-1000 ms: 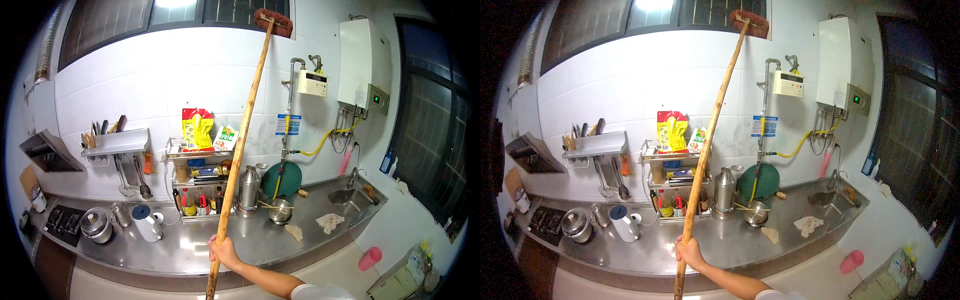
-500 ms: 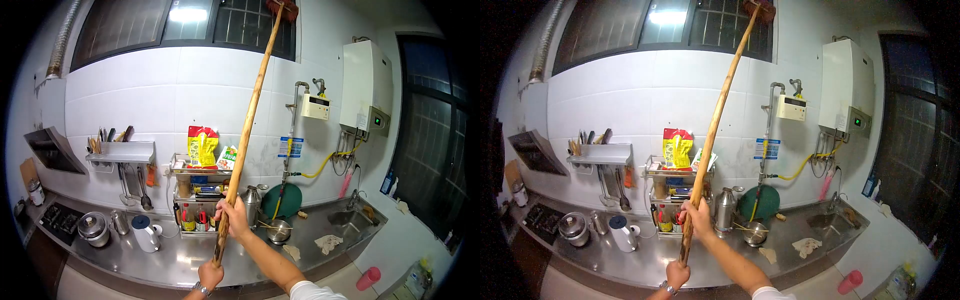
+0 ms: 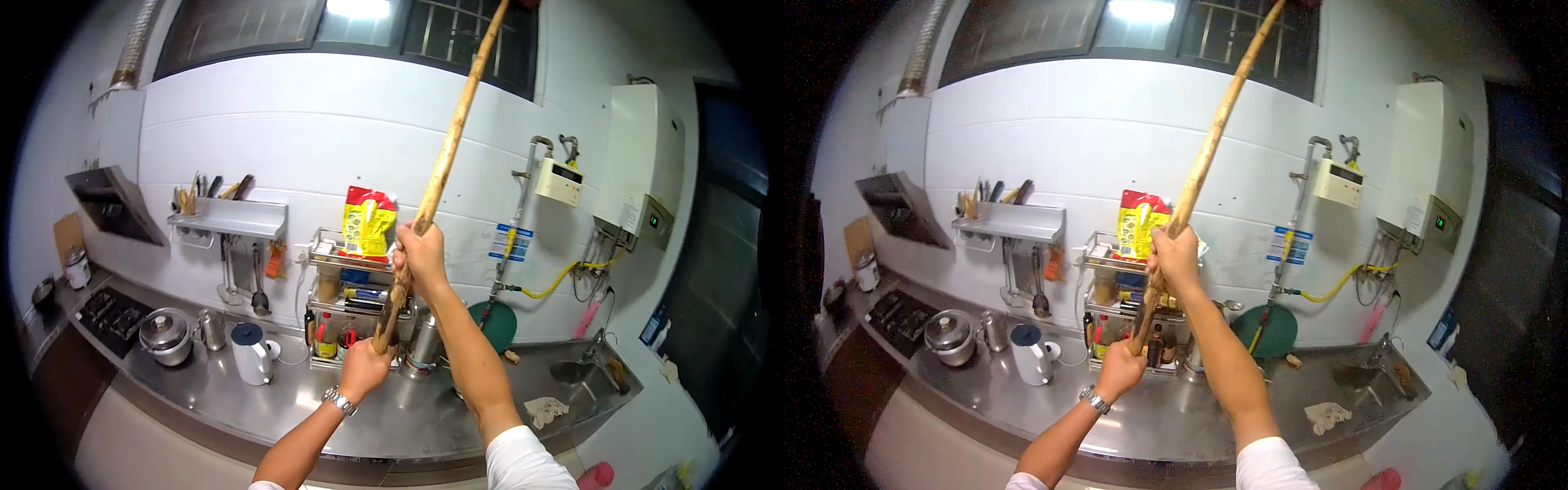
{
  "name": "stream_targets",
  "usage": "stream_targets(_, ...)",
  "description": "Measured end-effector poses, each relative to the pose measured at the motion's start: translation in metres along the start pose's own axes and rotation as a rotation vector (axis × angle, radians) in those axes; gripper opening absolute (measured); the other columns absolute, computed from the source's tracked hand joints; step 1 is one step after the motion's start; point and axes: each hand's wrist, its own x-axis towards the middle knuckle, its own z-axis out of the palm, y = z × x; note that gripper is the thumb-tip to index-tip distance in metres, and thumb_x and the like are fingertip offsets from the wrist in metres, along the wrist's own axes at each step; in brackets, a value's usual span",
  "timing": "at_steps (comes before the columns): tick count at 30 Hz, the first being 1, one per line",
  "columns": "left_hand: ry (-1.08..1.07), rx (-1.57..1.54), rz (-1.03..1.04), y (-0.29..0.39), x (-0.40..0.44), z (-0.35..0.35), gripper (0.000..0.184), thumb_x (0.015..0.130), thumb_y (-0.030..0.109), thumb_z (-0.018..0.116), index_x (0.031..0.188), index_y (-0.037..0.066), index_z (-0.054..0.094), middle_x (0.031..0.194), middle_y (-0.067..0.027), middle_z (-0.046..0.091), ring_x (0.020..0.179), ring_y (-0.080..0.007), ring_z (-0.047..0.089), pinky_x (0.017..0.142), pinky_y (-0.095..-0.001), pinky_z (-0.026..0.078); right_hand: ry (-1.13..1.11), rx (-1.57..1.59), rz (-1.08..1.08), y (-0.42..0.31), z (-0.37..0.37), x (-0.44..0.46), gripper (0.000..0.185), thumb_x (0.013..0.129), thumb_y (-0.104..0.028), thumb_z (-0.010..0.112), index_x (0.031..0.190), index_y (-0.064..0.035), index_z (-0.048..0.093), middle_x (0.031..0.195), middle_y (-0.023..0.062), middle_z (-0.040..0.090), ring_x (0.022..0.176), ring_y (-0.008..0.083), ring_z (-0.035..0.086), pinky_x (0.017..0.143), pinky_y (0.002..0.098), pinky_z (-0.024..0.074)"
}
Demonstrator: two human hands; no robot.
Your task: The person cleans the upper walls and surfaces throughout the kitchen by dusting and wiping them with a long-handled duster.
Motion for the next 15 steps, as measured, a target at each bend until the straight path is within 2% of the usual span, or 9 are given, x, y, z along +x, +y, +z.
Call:
stream_targets(3,-0.1,0.051,-0.06,-0.031,-0.015,-0.002,0.016,0.069,0.012,0.056,0.077,0.0,0.061,0.072,-0.024,0.06,0.071,-0.0421,0.059,0.063,-0.0474,0.047,-0.016,0.012,0.058,0.013,0.011,-0.019,0.014,0.088,-0.009,0.054,0.09,-0.0036,0.042,0.063,0.0051,0.048,0.039,0.0114,0.046,0.034,0.0269,0.0415)
stream_targets(4,-0.08,0.055,-0.073,-0.038,-0.026,-0.006,0.016,0.069,0.012,0.056,0.077,0.0,0.061,0.072,-0.024,0.06,0.071,-0.0421,0.059,0.063,-0.0474,0.047,-0.009,0.043,0.038,0.018,0.016,-0.027,0.014,0.086,-0.008,0.055,0.087,0.0004,0.044,0.06,0.0056,0.048,0.037,0.0129,0.047,0.033,0.0282,0.0419)
stream_targets(6,-0.076,0.066,-0.136,-0.049,-0.051,-0.016,0.015,0.069,0.013,0.057,0.076,0.0,0.059,0.071,-0.0238,0.06,0.071,-0.0422,0.058,0.063,-0.0479,0.046,-0.042,0.071,0.099,0.025,0.025,-0.05,0.013,0.086,-0.008,0.056,0.086,0.0002,0.046,0.061,0.0057,0.049,0.038,0.0134,0.048,0.034,0.0271,0.0421)
stream_targets(10,-0.19,0.108,-0.225,-0.067,-0.126,-0.048,0.018,0.071,0.019,0.056,0.073,0.001,0.057,0.069,-0.0225,0.059,0.069,-0.0422,0.057,0.063,-0.0489,0.045,-0.072,0.159,0.143,0.05,0.035,-0.072,0.019,0.086,-0.011,0.057,0.101,0.0003,0.05,0.066,0.0057,0.051,0.041,0.0131,0.05,0.037,0.0257,0.0442)
stream_targets(12,-0.284,0.158,-0.396,-0.095,-0.174,-0.056,0.019,0.072,0.022,0.056,0.075,0.003,0.06,0.071,-0.0218,0.061,0.071,-0.0418,0.058,0.065,-0.0481,0.046,-0.053,0.23,0.138,0.057,0.037,-0.068,0.02,0.087,-0.013,0.057,0.101,0.0001,0.05,0.067,0.0051,0.051,0.042,0.012,0.048,0.038,0.0261,0.0446)
stream_targets(15,-0.289,0.201,-0.518,-0.112,-0.242,-0.083,0.021,0.072,0.024,0.056,0.079,0.006,0.063,0.074,-0.0205,0.063,0.074,-0.0413,0.059,0.066,-0.0472,0.048,-0.05,0.361,0.248,0.057,0.045,-0.067,0.018,0.09,-0.015,0.056,0.102,-0.0022,0.052,0.068,0.0024,0.051,0.045,0.0096,0.047,0.04,0.0237,0.0423)
